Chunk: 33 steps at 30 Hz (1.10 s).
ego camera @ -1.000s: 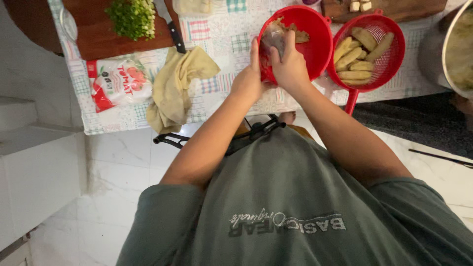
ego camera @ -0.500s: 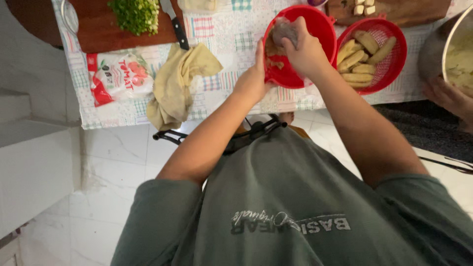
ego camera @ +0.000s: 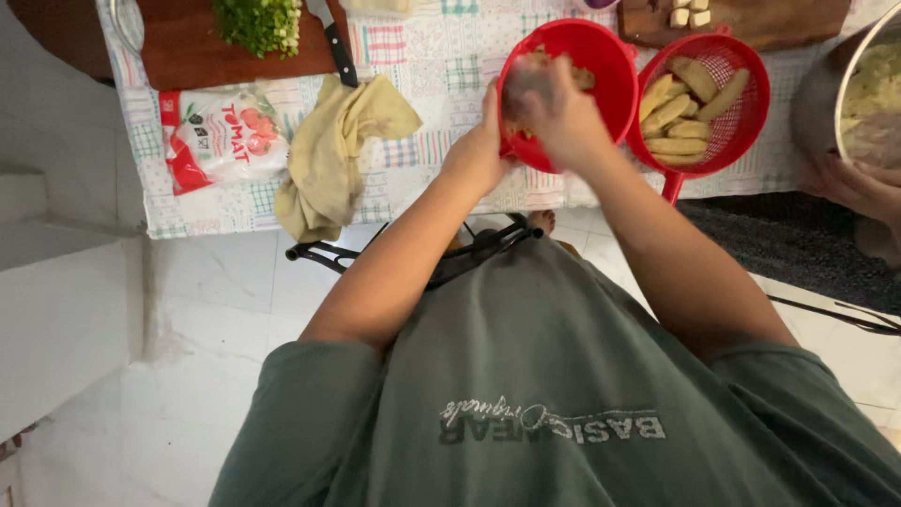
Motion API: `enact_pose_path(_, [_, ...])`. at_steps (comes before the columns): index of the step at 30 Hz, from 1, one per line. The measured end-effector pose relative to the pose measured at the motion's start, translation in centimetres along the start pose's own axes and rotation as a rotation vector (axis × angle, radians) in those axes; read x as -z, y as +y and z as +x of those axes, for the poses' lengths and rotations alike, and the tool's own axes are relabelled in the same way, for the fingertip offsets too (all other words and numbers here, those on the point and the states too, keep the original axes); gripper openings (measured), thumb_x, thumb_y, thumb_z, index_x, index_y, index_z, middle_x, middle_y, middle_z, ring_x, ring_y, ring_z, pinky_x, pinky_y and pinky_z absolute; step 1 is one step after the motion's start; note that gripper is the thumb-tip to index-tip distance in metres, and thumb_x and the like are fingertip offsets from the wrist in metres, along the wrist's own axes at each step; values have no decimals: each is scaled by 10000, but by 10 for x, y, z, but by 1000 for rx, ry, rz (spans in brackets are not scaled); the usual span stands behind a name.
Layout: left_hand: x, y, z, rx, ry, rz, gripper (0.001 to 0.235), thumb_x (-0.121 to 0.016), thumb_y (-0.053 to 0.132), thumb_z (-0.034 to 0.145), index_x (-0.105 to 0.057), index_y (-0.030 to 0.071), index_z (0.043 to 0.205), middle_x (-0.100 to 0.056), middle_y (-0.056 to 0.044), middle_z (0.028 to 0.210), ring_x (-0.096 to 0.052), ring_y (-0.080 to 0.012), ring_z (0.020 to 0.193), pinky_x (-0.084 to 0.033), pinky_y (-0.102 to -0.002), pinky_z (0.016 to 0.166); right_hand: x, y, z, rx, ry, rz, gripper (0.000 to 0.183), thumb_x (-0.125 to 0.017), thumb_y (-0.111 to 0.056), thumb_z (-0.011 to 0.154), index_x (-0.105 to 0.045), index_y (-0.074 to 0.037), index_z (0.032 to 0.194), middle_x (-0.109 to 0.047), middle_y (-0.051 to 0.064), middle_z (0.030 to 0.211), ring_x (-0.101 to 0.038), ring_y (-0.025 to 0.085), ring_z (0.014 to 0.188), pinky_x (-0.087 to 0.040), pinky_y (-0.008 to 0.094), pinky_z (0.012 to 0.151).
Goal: The person mashes boiled plantains in a red bowl using a plastic bag as a tool. They repeatedly press and crush the plantains to break them down into a paste.
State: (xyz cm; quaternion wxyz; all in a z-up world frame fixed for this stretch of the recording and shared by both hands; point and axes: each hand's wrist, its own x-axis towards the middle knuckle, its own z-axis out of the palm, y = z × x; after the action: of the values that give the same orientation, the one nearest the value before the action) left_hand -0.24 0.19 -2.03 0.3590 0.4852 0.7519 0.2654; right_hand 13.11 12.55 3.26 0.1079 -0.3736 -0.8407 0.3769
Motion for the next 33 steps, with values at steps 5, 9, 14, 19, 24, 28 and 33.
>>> enact_pose_path(5, [2,0,-3,-27,-17,-2,1256,-850,232,800,108,75,1596,-719,-295,1017,-708,-475,921,-553,-531,774,9,-2,3,-41,-27,-90,354,-628,-289,1059,-434,-95,1282,-699,330,1089,-657,546,1026,-548,570,838])
enact_pose_path(9, [-5,6,-10,-31,32,-101,1252,-865,245,787,78,50,1588,-711,-305,1058,-701,-476,969,-553,-518,812,11,-6,3,-50,33,-46,336,-610,-285,1076,-424,-93,1279,-707,322,1108,-663,550,1033,-541,574,839])
enact_pose_path(14, [9,12,-11,103,-69,10,1275,-854,318,823,117,47,1604,-726,-280,1078,-706,-460,994,-553,-510,850,21,-15,3,-197,-106,45,353,-565,-300,1061,-430,-90,1311,-696,264,1103,-714,432,1005,-575,489,800])
enact_pose_path(19, [22,18,-36,-169,73,-243,1507,-997,254,651,199,78,1551,-577,-325,1364,-640,-440,1185,-549,-488,943,63,-5,-10,-271,-26,101,319,-510,-301,1126,-470,-71,1342,-705,219,1254,-748,275,1047,-631,420,857])
enact_pose_path(24, [31,38,-29,-22,53,-152,1660,-1060,325,510,239,233,1540,-347,-322,1471,-619,-475,1195,-577,-495,951,73,24,-15,-206,-1,-203,361,-570,-252,1104,-447,-80,1397,-679,322,1191,-706,441,973,-572,528,828])
enact_pose_path(28, [35,45,-16,-58,-38,-211,1706,-1096,350,487,232,251,1554,-337,-313,1477,-603,-471,1231,-540,-504,1019,55,35,-13,19,125,-227,356,-615,-240,1093,-447,-80,1363,-721,283,1181,-679,536,973,-530,591,818])
enact_pose_path(33, [26,38,-14,-132,36,-247,1710,-1100,337,451,198,263,1562,-248,-293,1558,-434,-475,1403,-486,-523,1094,50,26,-17,-8,91,-212,349,-612,-250,1092,-469,-86,1365,-713,283,1153,-670,545,979,-537,594,841])
